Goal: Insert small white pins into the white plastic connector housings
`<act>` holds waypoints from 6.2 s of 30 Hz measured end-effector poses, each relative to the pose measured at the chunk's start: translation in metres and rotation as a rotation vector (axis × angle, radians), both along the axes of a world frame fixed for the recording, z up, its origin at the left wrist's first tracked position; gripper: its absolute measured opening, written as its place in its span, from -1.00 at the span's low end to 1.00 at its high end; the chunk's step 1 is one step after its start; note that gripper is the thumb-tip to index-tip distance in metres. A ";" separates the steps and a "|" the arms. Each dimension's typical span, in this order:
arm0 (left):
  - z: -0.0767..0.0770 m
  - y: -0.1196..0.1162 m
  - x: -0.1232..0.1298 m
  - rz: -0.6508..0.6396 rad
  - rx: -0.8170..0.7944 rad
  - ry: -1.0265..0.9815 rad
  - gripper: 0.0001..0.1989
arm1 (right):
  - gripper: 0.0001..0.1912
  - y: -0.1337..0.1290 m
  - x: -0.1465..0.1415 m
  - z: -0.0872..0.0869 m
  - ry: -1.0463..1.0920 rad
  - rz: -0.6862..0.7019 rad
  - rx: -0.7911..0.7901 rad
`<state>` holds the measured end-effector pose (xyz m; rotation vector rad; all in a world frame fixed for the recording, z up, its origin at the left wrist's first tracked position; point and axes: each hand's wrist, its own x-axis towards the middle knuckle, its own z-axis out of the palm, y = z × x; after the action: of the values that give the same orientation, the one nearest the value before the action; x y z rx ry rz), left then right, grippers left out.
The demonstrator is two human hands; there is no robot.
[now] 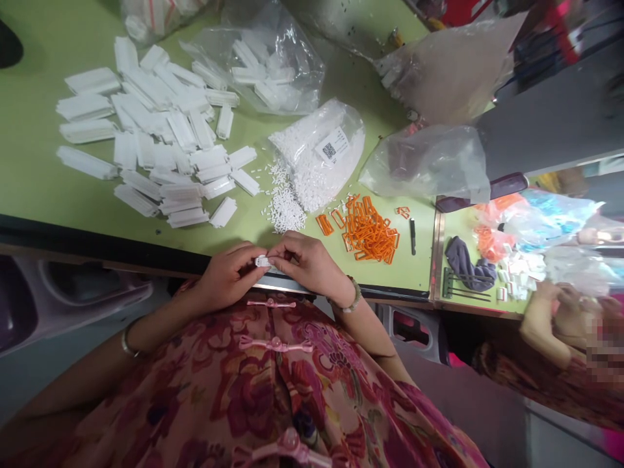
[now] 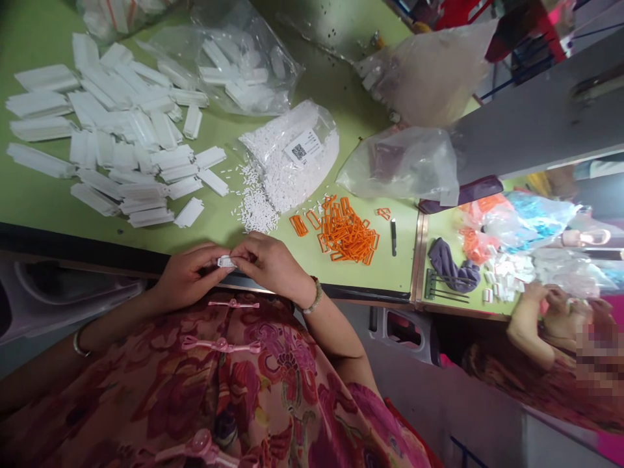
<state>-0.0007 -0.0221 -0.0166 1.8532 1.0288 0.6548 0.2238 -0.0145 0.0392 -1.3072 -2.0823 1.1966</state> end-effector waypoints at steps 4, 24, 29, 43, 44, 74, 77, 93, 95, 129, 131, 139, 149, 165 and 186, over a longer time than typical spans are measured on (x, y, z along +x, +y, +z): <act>-0.001 0.002 0.001 -0.050 0.046 0.034 -0.75 | -0.83 -0.007 -0.009 -0.001 -0.120 0.023 0.065; 0.011 -0.003 0.002 0.402 -0.258 -0.180 -0.62 | -0.82 -0.003 0.015 -0.033 -0.560 -0.177 0.253; 0.010 -0.003 0.001 0.383 -0.244 -0.162 -0.62 | -0.89 0.001 0.010 -0.029 -0.618 -0.170 0.213; 0.013 -0.003 0.002 0.345 -0.230 -0.139 -0.62 | -0.84 0.001 0.001 -0.029 -0.631 -0.184 0.232; 0.013 -0.003 0.002 0.347 -0.227 -0.134 -0.63 | -0.84 0.002 0.001 -0.029 -0.631 -0.186 0.223; 0.013 -0.002 -0.001 0.285 -0.230 -0.137 -0.65 | -0.86 -0.001 0.004 -0.019 0.251 -0.267 -0.050; 0.010 -0.002 0.000 0.285 -0.202 -0.143 -0.66 | -0.85 -0.001 -0.007 -0.017 0.318 -0.181 0.002; 0.002 -0.004 -0.001 0.249 -0.136 -0.159 -0.77 | -0.91 0.003 -0.017 -0.025 0.264 -0.122 -0.040; 0.002 -0.003 -0.002 0.236 -0.107 -0.156 -0.79 | -0.92 0.003 -0.017 -0.023 0.279 -0.119 -0.043; 0.013 -0.002 -0.001 0.396 -0.292 -0.196 -0.60 | -0.76 0.008 0.012 -0.043 -0.584 -0.098 0.357; 0.012 -0.002 -0.001 0.396 -0.269 -0.176 -0.61 | -0.76 0.005 0.015 -0.042 -0.602 -0.055 0.399; 0.015 -0.003 0.001 0.414 -0.316 -0.214 -0.63 | -0.87 -0.004 0.022 -0.041 -0.526 -0.080 0.366; 0.014 -0.002 0.001 0.397 -0.293 -0.195 -0.64 | -0.80 0.004 0.014 -0.050 -0.528 -0.131 0.330; 0.002 -0.004 0.002 0.307 -0.175 -0.141 -0.69 | -0.87 -0.002 -0.017 -0.022 0.043 -0.090 0.200; 0.008 0.001 0.000 0.166 -0.072 -0.027 -0.73 | -0.80 -0.008 -0.017 -0.012 -0.141 -0.017 0.274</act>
<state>-0.0003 -0.0206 -0.0085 1.7051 1.1818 0.7285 0.2068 -0.0221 0.0267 -1.3078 -2.2340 0.7962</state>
